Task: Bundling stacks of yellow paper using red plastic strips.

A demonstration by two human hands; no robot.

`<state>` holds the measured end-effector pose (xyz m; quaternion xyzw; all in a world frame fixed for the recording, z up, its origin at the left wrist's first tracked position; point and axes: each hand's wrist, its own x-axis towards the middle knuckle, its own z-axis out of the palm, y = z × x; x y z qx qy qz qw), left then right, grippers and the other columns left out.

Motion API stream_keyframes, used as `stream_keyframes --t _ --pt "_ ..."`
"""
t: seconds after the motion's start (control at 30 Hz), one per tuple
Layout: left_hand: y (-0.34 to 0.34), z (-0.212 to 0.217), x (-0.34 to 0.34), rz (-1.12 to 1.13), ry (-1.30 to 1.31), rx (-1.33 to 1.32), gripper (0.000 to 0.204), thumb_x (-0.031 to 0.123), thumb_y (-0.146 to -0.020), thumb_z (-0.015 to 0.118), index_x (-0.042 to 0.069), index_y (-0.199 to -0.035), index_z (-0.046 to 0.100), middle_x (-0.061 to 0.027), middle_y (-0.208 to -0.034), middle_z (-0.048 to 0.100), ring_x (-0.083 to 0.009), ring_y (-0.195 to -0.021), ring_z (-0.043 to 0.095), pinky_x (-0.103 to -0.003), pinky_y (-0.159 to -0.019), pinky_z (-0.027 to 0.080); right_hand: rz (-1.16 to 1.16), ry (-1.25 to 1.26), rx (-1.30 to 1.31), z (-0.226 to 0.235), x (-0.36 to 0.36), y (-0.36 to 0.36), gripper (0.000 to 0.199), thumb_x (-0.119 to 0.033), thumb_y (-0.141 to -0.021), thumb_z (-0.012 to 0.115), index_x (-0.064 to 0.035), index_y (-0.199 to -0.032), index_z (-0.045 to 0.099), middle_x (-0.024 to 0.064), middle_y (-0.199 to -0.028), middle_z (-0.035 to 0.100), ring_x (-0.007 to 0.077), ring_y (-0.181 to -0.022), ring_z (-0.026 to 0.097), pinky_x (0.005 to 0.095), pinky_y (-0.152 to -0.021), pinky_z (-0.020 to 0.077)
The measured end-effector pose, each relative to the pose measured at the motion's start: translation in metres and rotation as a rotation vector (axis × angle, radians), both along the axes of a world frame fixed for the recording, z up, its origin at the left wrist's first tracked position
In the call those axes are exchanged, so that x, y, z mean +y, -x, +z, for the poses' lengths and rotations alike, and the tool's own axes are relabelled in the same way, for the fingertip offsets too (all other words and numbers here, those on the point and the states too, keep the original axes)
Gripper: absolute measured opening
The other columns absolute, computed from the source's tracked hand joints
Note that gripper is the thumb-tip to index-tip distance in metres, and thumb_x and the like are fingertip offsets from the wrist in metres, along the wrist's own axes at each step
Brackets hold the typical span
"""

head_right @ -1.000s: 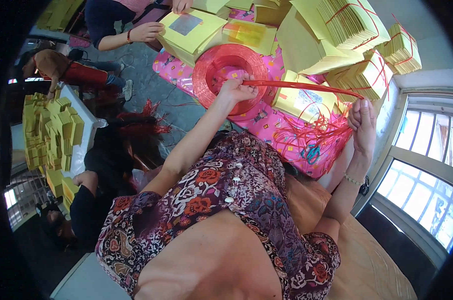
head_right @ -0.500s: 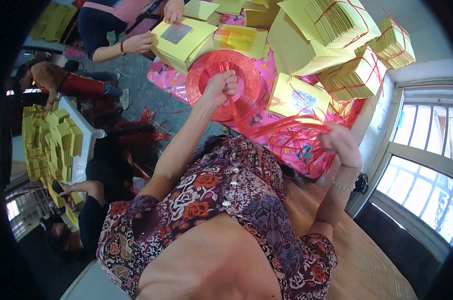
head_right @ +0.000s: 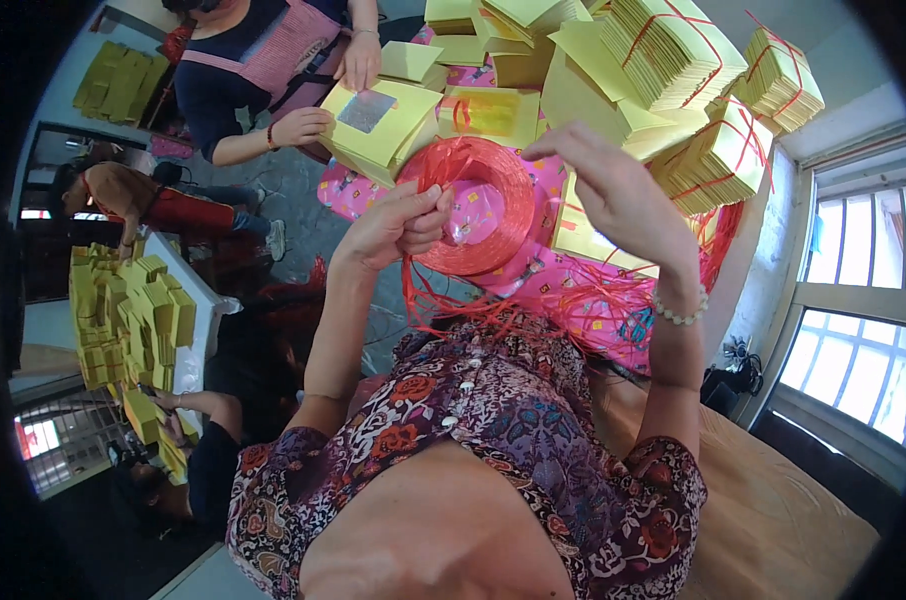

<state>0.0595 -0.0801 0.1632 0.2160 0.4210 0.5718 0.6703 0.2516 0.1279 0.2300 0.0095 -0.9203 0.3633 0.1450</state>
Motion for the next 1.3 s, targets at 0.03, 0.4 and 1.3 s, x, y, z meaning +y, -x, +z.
stream_keyframes --t 0.03,0.4,1.3 --pt "-0.002 -0.002 -0.001 0.012 0.009 0.007 0.025 0.031 -0.099 0.044 0.01 -0.086 0.049 0.0086 -0.056 0.029 -0.002 -0.044 0.022 -0.02 -0.039 0.016 0.015 0.015 -0.012 0.008 0.003 0.002 0.037 0.008 -0.08 0.042 -0.004 -0.113 0.054 0.0175 -0.104 0.055 0.0317 -0.096 0.056 0.036 -0.085 0.0443" --pt "-0.007 -0.033 -0.001 -0.216 0.034 0.076 0.023 0.029 -0.098 0.045 0.009 -0.088 0.051 0.0101 -0.057 0.029 -0.0015 -0.043 0.023 -0.021 -0.038 0.016 0.197 -0.298 -0.114 -0.049 -0.02 0.049 0.046 -0.029 -0.082 0.065 -0.0079 -0.121 0.052 0.0114 -0.118 0.055 0.0294 -0.116 0.049 0.0408 -0.101 0.035" --pt "-0.077 -0.028 0.065 0.802 -0.18 1.066 0.026 0.019 -0.099 0.04 0.0 -0.114 0.051 -0.0155 -0.071 0.057 -0.0281 -0.06 0.058 -0.037 -0.054 0.042 -0.26 1.483 0.266 -0.067 -0.054 0.066 0.023 -0.02 -0.092 0.059 -0.0049 -0.109 0.065 0.0009 -0.094 0.067 0.0057 -0.081 0.059 0.0204 -0.071 0.0481"
